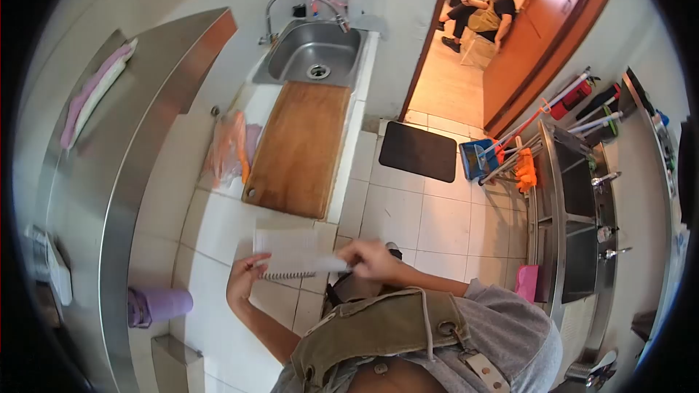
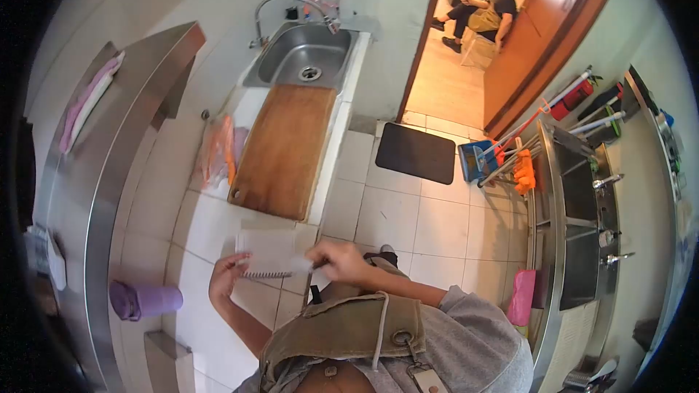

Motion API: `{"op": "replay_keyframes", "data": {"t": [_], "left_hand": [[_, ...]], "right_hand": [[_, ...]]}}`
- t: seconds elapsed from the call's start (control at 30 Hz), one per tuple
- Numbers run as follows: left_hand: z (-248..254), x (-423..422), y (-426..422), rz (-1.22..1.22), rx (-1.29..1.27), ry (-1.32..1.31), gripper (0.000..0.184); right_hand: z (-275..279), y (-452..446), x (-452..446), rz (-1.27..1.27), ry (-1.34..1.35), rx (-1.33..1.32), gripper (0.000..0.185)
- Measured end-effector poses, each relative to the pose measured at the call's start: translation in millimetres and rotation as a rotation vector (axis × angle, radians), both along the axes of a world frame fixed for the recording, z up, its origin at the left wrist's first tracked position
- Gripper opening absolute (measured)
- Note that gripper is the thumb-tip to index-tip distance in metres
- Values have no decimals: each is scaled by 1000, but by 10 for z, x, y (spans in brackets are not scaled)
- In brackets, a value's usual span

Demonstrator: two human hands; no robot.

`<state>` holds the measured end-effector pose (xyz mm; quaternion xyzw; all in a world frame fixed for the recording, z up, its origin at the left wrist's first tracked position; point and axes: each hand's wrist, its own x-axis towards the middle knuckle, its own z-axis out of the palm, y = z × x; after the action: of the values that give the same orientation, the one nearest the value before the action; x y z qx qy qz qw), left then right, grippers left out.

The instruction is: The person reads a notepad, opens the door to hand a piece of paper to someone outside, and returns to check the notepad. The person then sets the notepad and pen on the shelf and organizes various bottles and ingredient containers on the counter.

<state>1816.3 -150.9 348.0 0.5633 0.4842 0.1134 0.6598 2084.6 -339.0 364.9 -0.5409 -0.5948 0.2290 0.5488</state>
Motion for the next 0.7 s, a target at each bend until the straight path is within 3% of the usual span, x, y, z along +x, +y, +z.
{"op": "replay_keyframes", "data": {"t": [0.1,0.23,0.33,0.5,0.63,0.7], "left_hand": [[-115,-83,79,15,16,0,31],[-310,-438,23,137,-75,19,29],[-397,-677,-106,288,-61,-79,30],[-422,-778,-267,560,187,-43,33],[-582,-692,-230,871,416,-98,30],[-615,-594,-232,1051,571,-73,30]], "right_hand": [[159,207,78,-392,237,-65,8],[288,516,575,-655,480,-111,22],[120,765,986,-661,557,-71,20],[-180,1211,1427,-550,646,-110,19],[-413,1615,1774,-484,556,-269,25],[-438,1791,1888,-511,352,-308,26]]}}
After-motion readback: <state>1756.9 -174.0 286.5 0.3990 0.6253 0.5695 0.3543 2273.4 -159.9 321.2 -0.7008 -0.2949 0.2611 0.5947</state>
